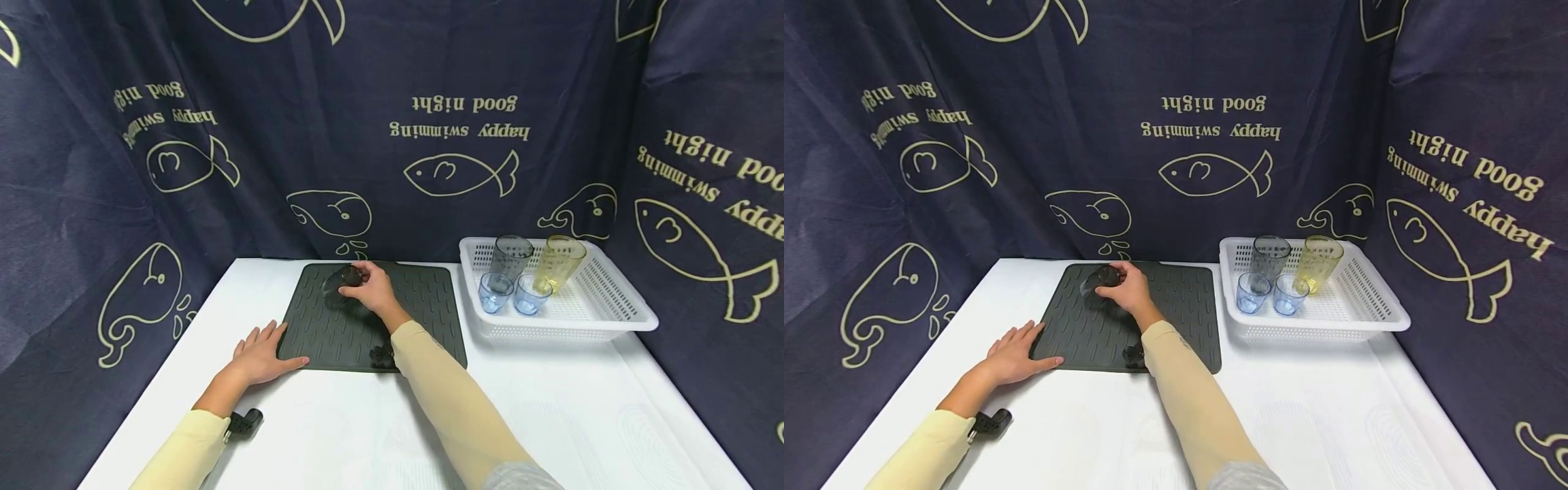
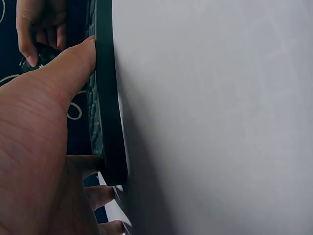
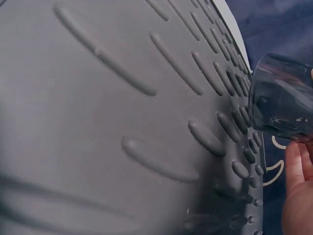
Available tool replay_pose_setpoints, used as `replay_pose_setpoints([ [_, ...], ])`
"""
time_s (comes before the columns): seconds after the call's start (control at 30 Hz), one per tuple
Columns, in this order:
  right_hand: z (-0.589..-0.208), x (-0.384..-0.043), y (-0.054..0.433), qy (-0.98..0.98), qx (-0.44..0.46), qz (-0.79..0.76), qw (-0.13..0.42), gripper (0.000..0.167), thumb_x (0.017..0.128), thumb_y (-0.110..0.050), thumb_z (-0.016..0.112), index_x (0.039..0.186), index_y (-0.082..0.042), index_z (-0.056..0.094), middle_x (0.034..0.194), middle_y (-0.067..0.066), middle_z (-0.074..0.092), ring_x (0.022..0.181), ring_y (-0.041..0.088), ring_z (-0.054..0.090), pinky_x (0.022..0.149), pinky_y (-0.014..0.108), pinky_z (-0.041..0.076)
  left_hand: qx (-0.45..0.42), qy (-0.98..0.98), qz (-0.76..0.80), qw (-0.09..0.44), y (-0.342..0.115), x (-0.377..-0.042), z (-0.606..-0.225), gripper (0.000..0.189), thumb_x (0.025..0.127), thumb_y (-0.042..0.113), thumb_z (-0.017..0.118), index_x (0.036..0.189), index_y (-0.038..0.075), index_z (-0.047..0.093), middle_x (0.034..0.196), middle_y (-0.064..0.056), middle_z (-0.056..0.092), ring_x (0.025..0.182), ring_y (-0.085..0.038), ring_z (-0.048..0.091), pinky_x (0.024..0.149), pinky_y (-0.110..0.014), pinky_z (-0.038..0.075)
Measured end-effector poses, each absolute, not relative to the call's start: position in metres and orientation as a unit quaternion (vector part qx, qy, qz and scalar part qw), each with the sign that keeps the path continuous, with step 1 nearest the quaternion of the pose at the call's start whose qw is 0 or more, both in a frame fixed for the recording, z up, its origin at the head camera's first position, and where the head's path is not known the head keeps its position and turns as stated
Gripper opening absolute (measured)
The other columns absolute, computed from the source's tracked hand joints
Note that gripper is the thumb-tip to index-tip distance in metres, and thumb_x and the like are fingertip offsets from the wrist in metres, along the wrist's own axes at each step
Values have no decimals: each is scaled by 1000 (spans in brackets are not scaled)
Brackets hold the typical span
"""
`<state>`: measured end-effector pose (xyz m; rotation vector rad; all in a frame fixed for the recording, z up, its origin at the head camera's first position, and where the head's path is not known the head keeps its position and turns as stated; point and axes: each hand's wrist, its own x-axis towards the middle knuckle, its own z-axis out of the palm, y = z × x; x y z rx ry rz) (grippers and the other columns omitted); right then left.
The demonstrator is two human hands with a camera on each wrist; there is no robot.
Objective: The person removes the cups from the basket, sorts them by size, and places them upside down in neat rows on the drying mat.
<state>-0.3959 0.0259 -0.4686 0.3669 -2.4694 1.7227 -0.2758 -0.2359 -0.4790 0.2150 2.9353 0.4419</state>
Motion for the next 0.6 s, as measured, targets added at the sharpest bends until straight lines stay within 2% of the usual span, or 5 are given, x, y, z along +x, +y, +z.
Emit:
replay_pose_setpoints([
  [0.2, -464, -397, 18, -818, 130, 558, 56, 70, 80, -13, 88, 143, -10, 58, 133, 11, 66, 114, 28, 68, 97, 39, 58, 74, 983, 144, 81, -236, -276, -479, 112, 85, 73, 66, 159, -1, 29, 163, -34, 23, 148, -63, 16, 115, -80, 17],
  [0.37, -463, -397, 10, -818, 100, 564, 47, 69, 80, -14, 88, 141, -12, 57, 137, 11, 63, 116, 29, 68, 96, 38, 59, 75, 984, 143, 80, -236, -276, -478, 112, 85, 73, 66, 159, -1, 29, 163, -34, 23, 148, -63, 16, 115, -80, 17],
  [0.6, -465, -397, 3, -813, 95, 572, 45, 65, 79, -12, 89, 137, -13, 60, 132, 8, 66, 115, 25, 68, 97, 36, 58, 73, 983, 147, 81, -236, -275, -478, 111, 85, 73, 66, 159, -1, 29, 163, -34, 23, 148, -63, 16, 115, -80, 16],
])
